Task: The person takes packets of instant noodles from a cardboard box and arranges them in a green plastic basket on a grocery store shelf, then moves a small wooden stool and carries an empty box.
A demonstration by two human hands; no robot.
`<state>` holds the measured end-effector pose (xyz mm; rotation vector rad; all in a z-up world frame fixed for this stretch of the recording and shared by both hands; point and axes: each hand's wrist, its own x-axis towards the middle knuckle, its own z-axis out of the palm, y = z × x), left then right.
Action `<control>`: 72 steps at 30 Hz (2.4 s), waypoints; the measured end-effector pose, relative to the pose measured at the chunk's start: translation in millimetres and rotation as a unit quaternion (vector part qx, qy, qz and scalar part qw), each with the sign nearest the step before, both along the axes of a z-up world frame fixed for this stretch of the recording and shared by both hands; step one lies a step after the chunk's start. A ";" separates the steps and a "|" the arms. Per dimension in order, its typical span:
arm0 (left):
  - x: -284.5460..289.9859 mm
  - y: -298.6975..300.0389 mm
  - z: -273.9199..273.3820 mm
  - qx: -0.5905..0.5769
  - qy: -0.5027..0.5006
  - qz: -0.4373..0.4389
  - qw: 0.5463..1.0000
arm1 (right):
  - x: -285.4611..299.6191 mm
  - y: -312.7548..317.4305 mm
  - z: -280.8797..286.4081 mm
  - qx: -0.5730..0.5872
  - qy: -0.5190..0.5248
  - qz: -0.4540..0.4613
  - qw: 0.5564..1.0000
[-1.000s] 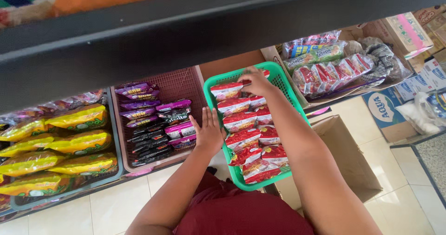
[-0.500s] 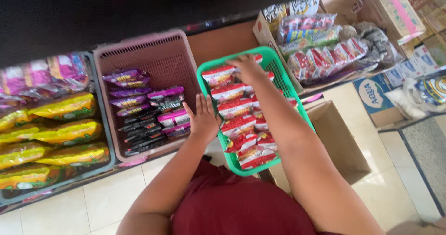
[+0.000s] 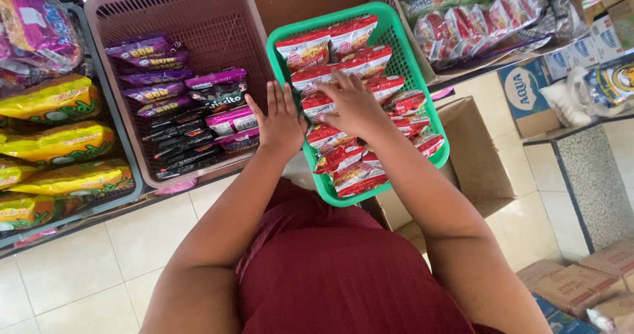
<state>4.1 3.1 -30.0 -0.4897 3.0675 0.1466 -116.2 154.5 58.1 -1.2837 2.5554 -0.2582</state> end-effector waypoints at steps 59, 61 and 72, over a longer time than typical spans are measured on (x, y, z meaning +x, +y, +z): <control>25.0 2.5 50.1 0.116 0.187 -0.111 0.969 | 92.5 99.6 -7.8 -0.206 0.010 -0.044 0.978; 27.0 12.9 60.8 0.164 0.096 -0.182 0.965 | 93.1 100.4 -4.9 -0.180 0.037 -0.009 0.983; 18.9 32.0 50.6 0.049 0.052 -0.210 0.975 | 101.9 77.2 1.8 -0.104 0.033 -0.054 0.993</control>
